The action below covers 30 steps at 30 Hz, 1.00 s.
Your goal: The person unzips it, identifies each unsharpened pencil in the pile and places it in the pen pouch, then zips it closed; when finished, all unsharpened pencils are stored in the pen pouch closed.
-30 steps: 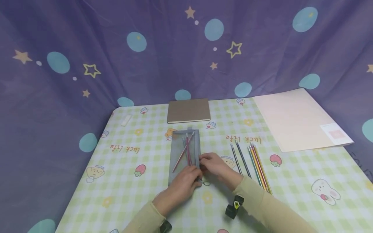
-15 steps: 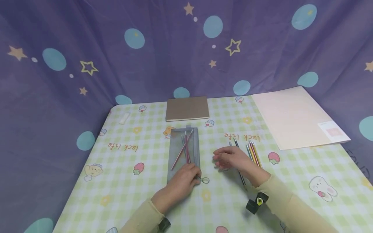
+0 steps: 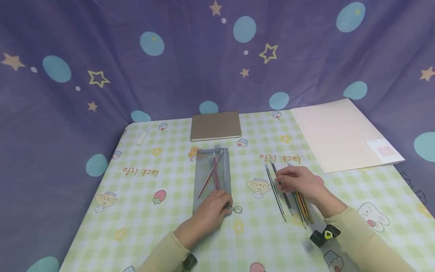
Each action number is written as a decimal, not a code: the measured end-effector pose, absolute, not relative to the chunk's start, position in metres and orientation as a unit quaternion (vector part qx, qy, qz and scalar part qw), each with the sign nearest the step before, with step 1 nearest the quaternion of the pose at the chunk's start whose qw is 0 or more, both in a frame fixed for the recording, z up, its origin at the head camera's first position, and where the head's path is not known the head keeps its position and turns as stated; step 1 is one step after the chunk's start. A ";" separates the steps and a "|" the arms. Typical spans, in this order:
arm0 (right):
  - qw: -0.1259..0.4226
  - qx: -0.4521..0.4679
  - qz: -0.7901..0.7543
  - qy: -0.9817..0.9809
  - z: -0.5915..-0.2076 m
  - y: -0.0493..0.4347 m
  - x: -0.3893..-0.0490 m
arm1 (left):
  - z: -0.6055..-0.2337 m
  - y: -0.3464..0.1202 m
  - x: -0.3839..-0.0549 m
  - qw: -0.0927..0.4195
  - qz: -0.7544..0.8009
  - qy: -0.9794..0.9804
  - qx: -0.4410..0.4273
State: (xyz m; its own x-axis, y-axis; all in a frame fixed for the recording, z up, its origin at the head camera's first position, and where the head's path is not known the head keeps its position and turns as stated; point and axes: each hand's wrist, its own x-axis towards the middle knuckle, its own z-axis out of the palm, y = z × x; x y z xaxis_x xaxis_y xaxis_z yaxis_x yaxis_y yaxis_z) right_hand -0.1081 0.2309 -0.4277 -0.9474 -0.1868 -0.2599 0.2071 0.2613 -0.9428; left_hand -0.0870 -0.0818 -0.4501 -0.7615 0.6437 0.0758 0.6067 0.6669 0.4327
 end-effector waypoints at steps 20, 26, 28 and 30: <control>0.126 0.113 -0.444 0.880 -0.446 0.275 -0.096 | -0.451 -0.082 -0.088 0.052 0.223 0.913 0.337; 0.129 0.097 -0.403 0.901 -0.449 0.276 -0.096 | -0.451 -0.083 -0.089 0.053 0.221 0.914 0.337; 0.129 0.094 -0.387 0.908 -0.448 0.275 -0.096 | -0.451 -0.082 -0.089 0.052 0.221 0.914 0.336; 0.128 0.088 -0.371 0.916 -0.447 0.275 -0.095 | -0.451 -0.082 -0.088 0.053 0.221 0.914 0.336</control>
